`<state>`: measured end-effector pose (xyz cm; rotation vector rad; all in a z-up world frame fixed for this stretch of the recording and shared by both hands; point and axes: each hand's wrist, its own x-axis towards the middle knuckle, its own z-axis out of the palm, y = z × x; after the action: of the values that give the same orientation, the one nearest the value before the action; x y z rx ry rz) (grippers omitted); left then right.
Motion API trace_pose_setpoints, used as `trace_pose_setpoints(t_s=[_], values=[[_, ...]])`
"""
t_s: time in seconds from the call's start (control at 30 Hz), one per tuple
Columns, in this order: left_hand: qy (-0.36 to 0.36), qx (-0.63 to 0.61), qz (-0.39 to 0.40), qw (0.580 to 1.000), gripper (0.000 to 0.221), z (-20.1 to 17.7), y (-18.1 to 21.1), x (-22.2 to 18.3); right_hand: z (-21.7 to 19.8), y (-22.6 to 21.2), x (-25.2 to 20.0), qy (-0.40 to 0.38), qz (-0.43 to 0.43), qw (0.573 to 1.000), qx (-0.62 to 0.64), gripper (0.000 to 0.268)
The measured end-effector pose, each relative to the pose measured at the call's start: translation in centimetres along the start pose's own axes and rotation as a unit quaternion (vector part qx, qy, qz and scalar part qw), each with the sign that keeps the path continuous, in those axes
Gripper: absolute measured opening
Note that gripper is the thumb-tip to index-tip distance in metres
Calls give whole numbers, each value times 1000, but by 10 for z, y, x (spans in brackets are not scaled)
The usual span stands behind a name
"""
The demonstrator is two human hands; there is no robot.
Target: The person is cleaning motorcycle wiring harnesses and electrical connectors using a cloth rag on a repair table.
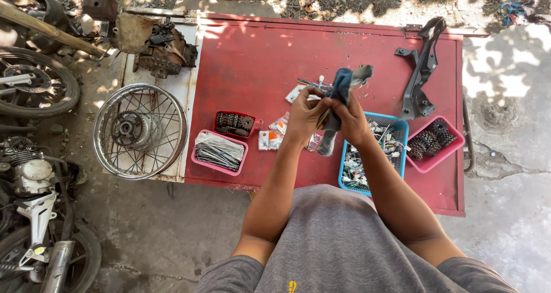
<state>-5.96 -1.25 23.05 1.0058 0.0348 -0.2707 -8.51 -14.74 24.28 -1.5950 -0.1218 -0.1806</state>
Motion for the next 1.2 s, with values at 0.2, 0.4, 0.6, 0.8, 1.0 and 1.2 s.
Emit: trace_pose_setpoints(t_s=[0.2,0.4,0.6,0.8,1.0,1.2], values=[[-77,60,-32,995,44,-8,12,-8,-7,10,-5,49,-27,996,-71,28],[-73,100,-39,991,48,-3,20,-19,-5,9,-3,114,-44,990,-63,26],[-38,232,-18,972,41,-2,28,-27,8,-36,-8,183,36,982,16,27],[43,418,145,896,24,21,58,-49,-19,-10,-2,65,82,994,-23,33],[19,508,204,837,21,15,51,-55,-19,-15,-10,29,118,985,-122,25],[22,507,274,817,21,14,52,-51,-3,-47,-8,102,155,983,2,45]])
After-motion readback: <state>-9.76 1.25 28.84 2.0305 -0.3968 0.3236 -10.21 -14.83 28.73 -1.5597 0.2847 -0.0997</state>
